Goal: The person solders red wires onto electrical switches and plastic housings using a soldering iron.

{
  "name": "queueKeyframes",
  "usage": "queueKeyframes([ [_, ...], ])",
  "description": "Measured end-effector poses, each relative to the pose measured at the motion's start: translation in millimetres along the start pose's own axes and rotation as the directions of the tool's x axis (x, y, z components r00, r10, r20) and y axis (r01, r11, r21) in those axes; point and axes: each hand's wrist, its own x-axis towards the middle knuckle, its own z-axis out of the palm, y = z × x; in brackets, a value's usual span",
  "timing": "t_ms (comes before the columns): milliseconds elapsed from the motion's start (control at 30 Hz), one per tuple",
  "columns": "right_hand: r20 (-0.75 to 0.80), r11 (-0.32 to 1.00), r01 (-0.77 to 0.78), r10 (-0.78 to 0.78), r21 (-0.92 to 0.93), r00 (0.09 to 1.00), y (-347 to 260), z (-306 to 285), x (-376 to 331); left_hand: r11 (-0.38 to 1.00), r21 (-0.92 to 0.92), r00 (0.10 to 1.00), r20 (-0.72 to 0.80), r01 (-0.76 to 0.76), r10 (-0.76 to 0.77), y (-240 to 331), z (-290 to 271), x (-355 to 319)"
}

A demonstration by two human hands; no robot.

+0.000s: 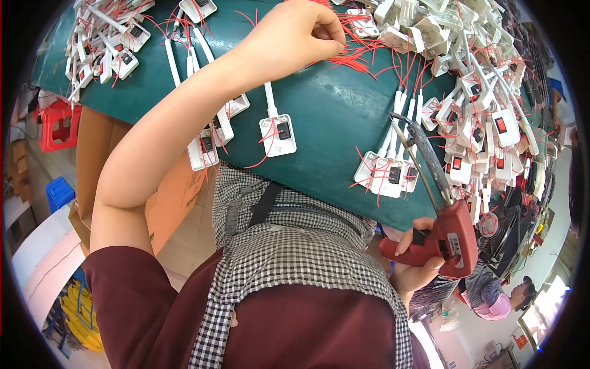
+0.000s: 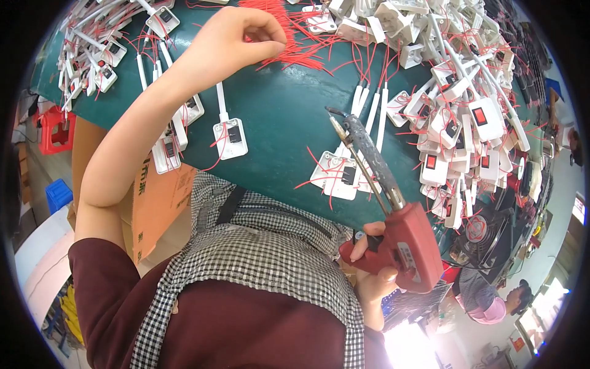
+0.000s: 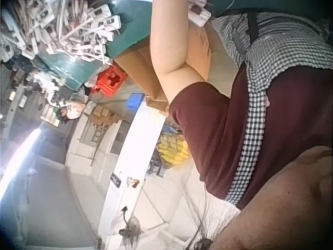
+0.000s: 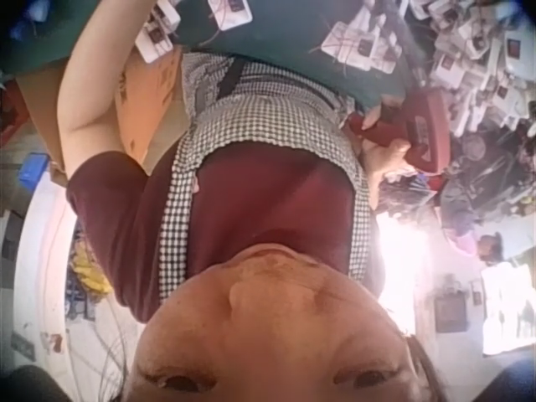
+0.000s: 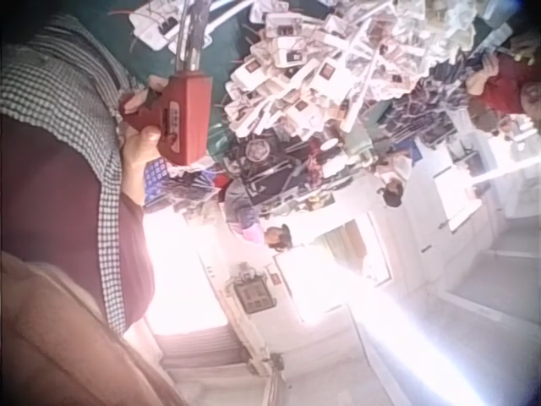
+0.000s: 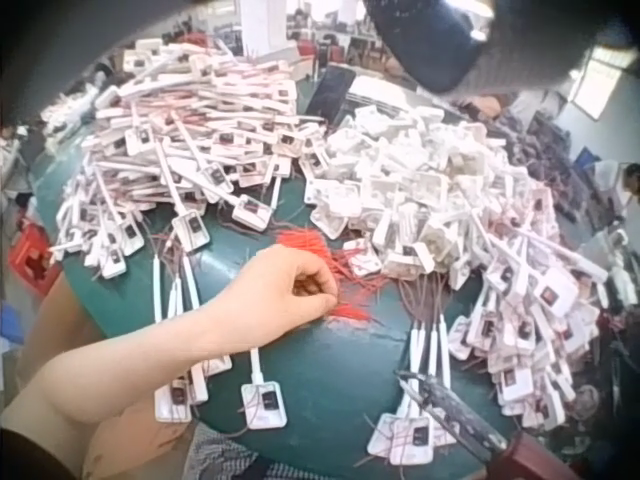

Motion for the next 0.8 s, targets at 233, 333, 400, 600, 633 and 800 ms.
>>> queueKeyframes([
  [233,0.246,0.988,-0.155,0.144,0.024,0.958,0.1,-1.2,-5.9,0.925,0.371,0.979,-0.148,-0.078,0.142,25.1,1.0,-100.0],
  [333,0.362,0.959,-0.284,0.274,-0.026,0.891,-1.1,3.6,-3.8,0.912,0.409,0.968,-0.222,-0.018,0.119,16.3,20.5,-124.5],
  [400,0.398,0.949,-0.314,0.282,0.015,0.873,4.3,5.4,-2.6,0.91,0.413,0.967,-0.237,0.013,0.094,13.7,27.1,-129.5],
  [600,0.406,0.944,-0.33,0.301,0.004,0.863,1.3,16.0,0.7,0.9,0.437,0.96,-0.254,0.004,0.118,11.0,30.1,-131.4],
  [633,0.405,0.939,-0.343,0.308,0.015,0.861,2.9,14.9,0.1,0.909,0.416,0.961,-0.253,0.002,0.113,10.5,29.5,-131.3],
  [800,0.391,0.931,-0.364,0.321,0.038,0.863,4.1,17.1,-0.1,0.92,0.391,0.97,-0.219,-0.014,0.108,7.9,25.7,-131.3],
])
